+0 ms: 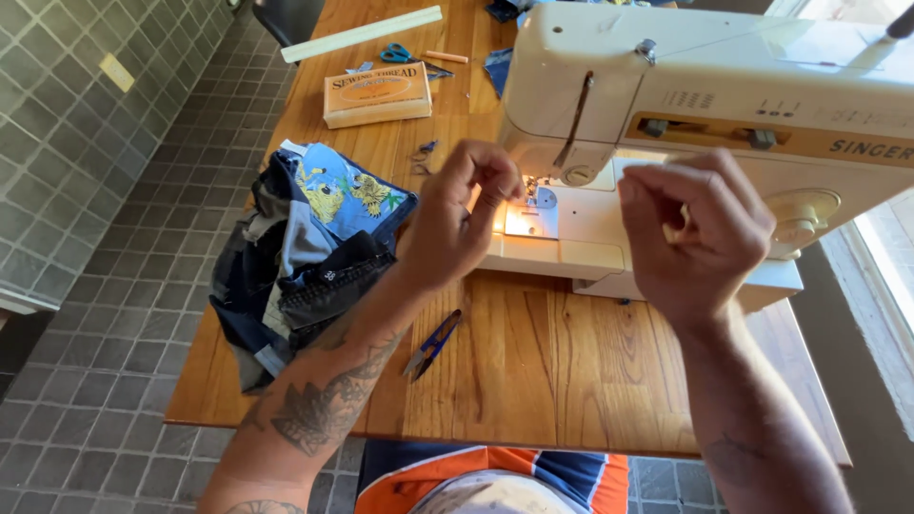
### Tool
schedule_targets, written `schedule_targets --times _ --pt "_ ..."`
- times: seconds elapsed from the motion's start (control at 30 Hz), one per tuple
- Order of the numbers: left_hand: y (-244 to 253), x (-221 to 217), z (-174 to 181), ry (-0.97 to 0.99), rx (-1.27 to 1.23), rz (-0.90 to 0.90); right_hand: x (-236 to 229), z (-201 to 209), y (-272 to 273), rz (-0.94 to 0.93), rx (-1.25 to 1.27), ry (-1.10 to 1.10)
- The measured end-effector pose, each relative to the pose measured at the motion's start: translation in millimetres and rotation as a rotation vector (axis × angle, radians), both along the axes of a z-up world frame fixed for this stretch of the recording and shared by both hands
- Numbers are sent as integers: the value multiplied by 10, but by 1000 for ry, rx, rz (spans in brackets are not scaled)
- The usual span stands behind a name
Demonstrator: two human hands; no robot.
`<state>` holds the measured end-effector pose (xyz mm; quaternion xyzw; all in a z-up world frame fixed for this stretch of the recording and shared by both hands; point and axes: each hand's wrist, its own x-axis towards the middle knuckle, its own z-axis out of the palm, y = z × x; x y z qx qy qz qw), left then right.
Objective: Threading a sewing machine and sewing a patch onto denim fabric
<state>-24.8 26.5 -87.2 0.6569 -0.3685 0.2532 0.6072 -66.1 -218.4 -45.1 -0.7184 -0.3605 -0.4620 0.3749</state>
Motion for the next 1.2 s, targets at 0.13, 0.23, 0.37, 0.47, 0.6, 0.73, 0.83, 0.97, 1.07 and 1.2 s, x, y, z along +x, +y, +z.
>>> schedule_targets --times 0.13,0.23,0.37,0.47,0.6,0.73,0.83,0.97,1.07,1.2 --pt "-120 66 -220 -13 -90 52 207 -420 -51 44 38 -69" --pt "-127 23 -278 20 -94 93 176 -572 16 28 24 -36" --pt "-148 25 -465 92 -99 119 218 -708 119 20 -7 -13" --pt "-175 51 -529 83 -35 204 262 -760 199 -6 33 35" --pt "-151 40 -516 -114 156 393 294 -845 250 -40 51 83" --pt "-252 90 -595 -203 332 510 317 -904 238 -17 57 137" --pt "-395 219 -751 -216 333 528 287 -897 239 -15 54 137" --pt "-450 245 -773 -207 296 484 256 -878 199 -24 48 134" --pt "-421 176 -810 -177 297 482 231 -864 147 -41 52 148" --pt "-310 107 -712 -119 268 472 219 -862 136 -57 47 150"
